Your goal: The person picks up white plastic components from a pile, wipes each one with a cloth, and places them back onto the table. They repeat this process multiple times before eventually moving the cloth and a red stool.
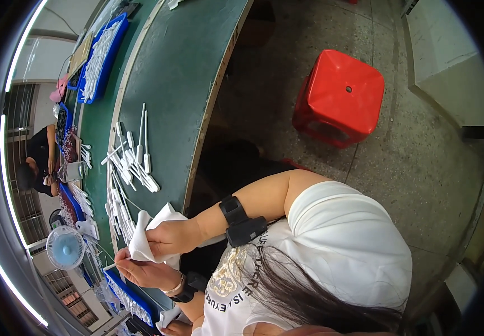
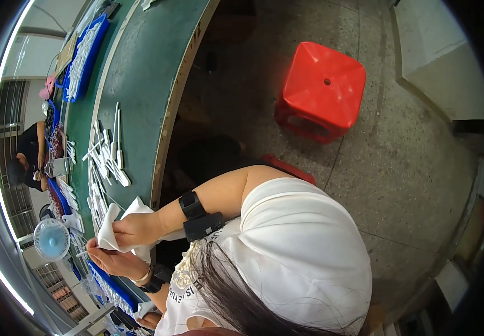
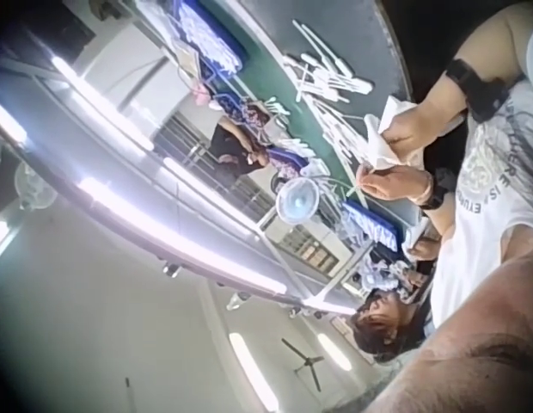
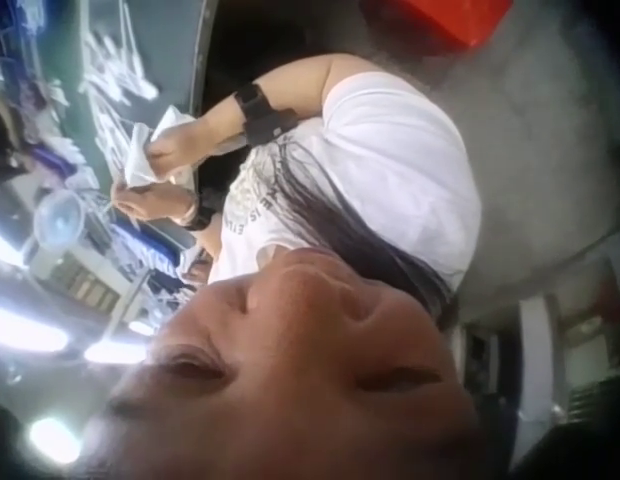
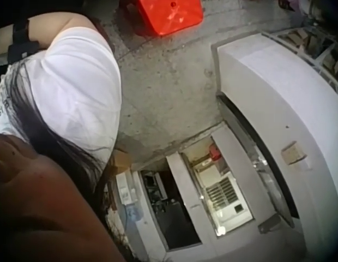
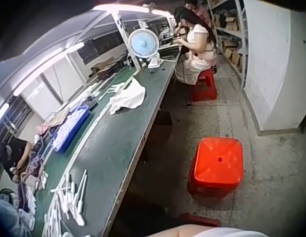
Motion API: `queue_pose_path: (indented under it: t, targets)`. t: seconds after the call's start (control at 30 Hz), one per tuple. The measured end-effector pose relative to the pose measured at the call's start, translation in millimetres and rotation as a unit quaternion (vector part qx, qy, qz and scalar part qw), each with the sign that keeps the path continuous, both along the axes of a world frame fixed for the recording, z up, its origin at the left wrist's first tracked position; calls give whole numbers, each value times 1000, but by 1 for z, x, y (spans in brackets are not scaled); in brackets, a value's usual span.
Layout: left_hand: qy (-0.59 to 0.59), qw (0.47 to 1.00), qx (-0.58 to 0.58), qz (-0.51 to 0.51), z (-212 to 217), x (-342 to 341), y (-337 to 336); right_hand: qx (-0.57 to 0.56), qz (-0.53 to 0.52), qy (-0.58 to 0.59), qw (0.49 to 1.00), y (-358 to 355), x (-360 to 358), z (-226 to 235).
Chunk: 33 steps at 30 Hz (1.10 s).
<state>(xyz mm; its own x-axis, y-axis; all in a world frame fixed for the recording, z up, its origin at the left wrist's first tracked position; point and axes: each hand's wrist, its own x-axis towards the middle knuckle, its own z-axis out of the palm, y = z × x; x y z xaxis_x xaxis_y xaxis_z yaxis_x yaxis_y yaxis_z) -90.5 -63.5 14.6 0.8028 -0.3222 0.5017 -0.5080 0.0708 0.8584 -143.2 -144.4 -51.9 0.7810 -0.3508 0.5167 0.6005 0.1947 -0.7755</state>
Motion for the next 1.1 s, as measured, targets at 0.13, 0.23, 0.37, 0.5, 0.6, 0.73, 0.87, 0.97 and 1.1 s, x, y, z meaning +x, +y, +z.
queue_pose_path:
  t: [0.13,0.23,0.37,0.5,0.6,0.73,0.87,0.97,1.1]
  targets:
    - [-96,995,23,-1,3,5,-1,34,4,-4,999,-3,1,-3]
    - [-157,986,-30,41,-11,-1,-7,89,14,66,994,-12,6,-8]
    - [-263,963,64,10,-21,-6,-1,75,-46,51,995,0,29,-19]
    - [-214,969,101,-72,-32,18,-8,16,-105,159,982,-10,18,-19]
    - [-41,995,26,-92,-29,26,-5,-78,-105,173,976,-18,3,-4]
    - [271,935,-164,-158,-22,49,3,244,54,108,962,-23,22,-12]
    - [334,897,-208,-199,-19,62,4,221,6,117,968,-20,25,-3]
    - [341,890,-217,-209,-20,57,-6,-18,-51,167,984,-12,24,-2]
    - [282,931,-149,-176,-23,42,-15,-8,-42,176,984,-15,25,8]
